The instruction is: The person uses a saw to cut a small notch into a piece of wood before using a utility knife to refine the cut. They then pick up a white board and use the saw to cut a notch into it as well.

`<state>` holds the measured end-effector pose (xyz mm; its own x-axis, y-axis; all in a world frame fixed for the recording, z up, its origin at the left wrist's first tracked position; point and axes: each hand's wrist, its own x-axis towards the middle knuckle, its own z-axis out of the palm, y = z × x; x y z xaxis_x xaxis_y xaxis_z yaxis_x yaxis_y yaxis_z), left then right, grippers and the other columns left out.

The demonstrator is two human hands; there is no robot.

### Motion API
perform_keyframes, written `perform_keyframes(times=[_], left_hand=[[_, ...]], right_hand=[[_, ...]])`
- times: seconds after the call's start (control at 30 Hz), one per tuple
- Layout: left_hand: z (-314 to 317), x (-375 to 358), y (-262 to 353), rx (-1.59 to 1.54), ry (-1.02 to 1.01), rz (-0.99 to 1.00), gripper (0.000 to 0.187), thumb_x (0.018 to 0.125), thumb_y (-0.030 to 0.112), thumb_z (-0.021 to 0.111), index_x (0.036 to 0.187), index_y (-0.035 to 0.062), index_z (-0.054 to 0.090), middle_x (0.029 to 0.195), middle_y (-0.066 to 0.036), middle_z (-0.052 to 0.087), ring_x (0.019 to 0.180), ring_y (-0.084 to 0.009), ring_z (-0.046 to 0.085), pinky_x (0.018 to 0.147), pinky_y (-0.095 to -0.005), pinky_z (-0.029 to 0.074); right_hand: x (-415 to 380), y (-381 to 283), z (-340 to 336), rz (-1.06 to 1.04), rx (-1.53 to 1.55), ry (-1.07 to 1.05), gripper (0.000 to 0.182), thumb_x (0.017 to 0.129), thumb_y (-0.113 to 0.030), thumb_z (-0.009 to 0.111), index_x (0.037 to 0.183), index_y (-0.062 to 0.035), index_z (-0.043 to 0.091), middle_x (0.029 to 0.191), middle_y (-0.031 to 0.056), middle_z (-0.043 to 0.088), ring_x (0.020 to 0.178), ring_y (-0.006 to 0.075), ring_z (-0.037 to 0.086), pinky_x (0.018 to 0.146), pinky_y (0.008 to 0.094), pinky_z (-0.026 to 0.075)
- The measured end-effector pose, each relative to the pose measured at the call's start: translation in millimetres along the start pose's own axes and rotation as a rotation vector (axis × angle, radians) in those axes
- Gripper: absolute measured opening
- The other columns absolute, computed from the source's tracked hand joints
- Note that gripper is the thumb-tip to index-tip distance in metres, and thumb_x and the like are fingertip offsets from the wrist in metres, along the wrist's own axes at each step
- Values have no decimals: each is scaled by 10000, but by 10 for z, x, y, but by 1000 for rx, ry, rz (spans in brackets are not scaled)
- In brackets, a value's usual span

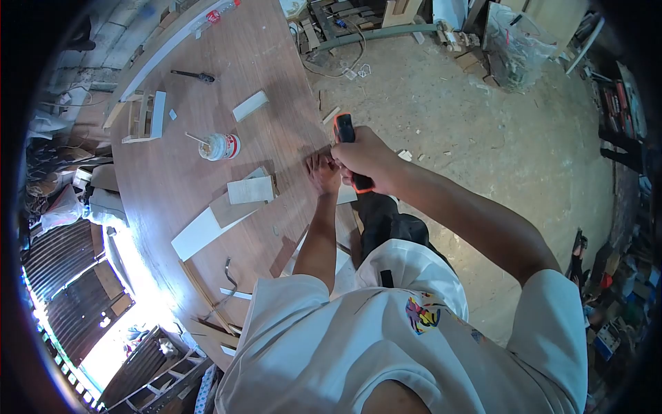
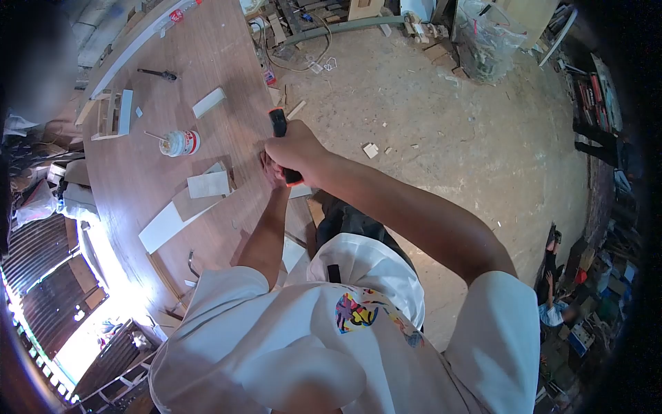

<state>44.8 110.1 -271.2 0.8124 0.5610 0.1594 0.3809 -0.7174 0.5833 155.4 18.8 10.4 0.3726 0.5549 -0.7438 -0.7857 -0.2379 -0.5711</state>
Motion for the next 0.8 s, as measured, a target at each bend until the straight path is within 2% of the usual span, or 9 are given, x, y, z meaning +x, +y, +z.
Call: perform_keyframes(times=[0.13,0.2,0.23,0.3,0.4,0.5,0.53,0.63,0.8], left_hand=[[84,-31,-86,-25,75,10,165,705,197,619,762,57,554,942,-136,546,952,-327,499,919,-445,369],[137,-51,-131,176,51,44,217,698,216,623,834,52,584,952,-133,551,975,-326,501,943,-445,360],[117,19,-46,167,70,48,217,698,216,623,834,52,584,952,-133,551,975,-326,501,943,-445,360],[-55,-24,78,174,73,80,293,702,231,626,919,37,589,995,-138,561,995,-330,501,944,-450,362],[-19,-8,49,139,55,44,311,716,213,619,963,29,573,1036,-143,565,1017,-337,497,952,-456,359],[-41,6,91,46,45,7,309,733,207,613,978,26,565,1049,-149,566,1023,-338,498,957,-462,356],[-53,22,143,39,163,50,295,737,215,617,960,27,574,1038,-143,571,1018,-337,501,962,-462,353],[12,14,54,82,228,88,275,740,222,619,939,37,580,1017,-137,576,1001,-330,506,943,-455,364],[-35,44,44,110,52,56,233,742,197,602,921,51,571,1014,-135,570,977,-323,506,920,-439,369]], right_hand=[[186,192,-31,17,-9,-31,98,765,23,472,732,-60,432,569,43,453,435,129,452,385,311,360],[853,821,-182,-197,-338,195,100,767,24,461,722,-59,428,554,52,451,407,141,453,357,323,354],[1099,900,-188,-214,-350,196,100,767,24,461,722,-59,428,554,52,451,407,141,453,357,323,354],[1454,1043,-101,-159,-276,313,81,761,24,452,720,-46,452,544,66,458,384,155,447,334,330,347],[1632,1002,-168,-111,-285,314,77,757,32,439,720,-32,463,546,73,463,399,161,457,346,324,359],[1107,435,3,-3,0,125,83,758,41,448,710,-26,456,559,78,467,417,165,465,356,324,365],[948,274,60,22,-81,144,96,765,40,448,697,-28,443,576,72,465,435,159,466,377,325,376],[596,118,63,2,-40,105,87,766,33,455,708,-31,452,583,63,464,438,151,457,391,325,380],[230,110,31,1,-59,95,90,777,20,455,718,-49,457,575,48,454,436,142,449,396,325,369]])
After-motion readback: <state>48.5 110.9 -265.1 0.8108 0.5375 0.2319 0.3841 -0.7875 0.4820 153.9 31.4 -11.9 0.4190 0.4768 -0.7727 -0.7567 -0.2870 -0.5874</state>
